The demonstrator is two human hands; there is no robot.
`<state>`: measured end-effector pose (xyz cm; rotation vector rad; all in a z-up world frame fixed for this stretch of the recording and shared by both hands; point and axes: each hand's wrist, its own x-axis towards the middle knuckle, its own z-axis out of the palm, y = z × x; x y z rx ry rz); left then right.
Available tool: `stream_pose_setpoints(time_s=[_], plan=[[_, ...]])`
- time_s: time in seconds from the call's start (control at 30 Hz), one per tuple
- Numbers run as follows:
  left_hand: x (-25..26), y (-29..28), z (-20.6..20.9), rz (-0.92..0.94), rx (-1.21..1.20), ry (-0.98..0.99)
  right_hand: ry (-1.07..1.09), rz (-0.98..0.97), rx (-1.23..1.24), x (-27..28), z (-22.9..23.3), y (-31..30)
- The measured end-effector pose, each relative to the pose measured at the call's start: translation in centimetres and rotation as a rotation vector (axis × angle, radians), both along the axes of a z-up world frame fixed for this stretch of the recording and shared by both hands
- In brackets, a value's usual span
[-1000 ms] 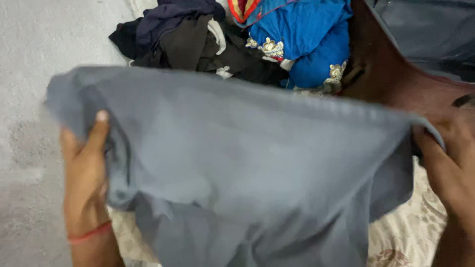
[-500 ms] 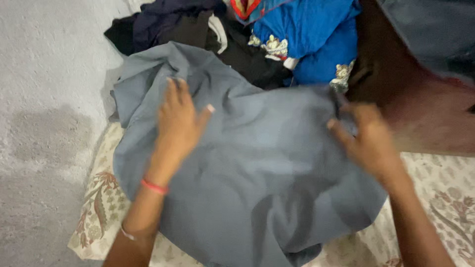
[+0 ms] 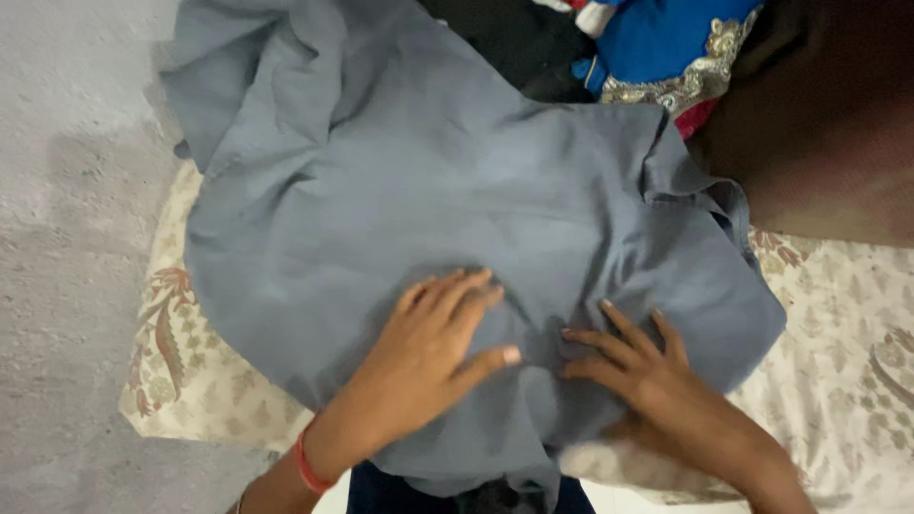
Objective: The person unbuttons a grey collared shirt by hand while it lies on a bed among other clothes.
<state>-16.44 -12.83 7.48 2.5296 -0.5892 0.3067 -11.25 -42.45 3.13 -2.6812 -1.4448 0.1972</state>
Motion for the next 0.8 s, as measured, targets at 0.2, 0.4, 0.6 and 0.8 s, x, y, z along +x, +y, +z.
stream_pose_setpoints(time_s=[0.2, 0.4, 0.6, 0.8], plan=[[0.3, -1.0, 3.0, 0.029, -0.163, 0.049, 0.552, -0.641, 0.789, 5.4, 2.1, -2.5], [0.2, -2.5, 3.4, 0.136, 0.021, -0.304, -0.179, -0.726, 0.599, 17.2, -2.0, 0.4], [-1.5, -3.5, -0.6, 0.195, 0.073, -0.130, -0.217, -0.778, 0.486, 17.6, -7.2, 0.6], [1.0, -2.4, -4.9, 0.137, 0.125, -0.086, -0.377, -0.538, 0.845, 12.4, -0.5, 3.1]])
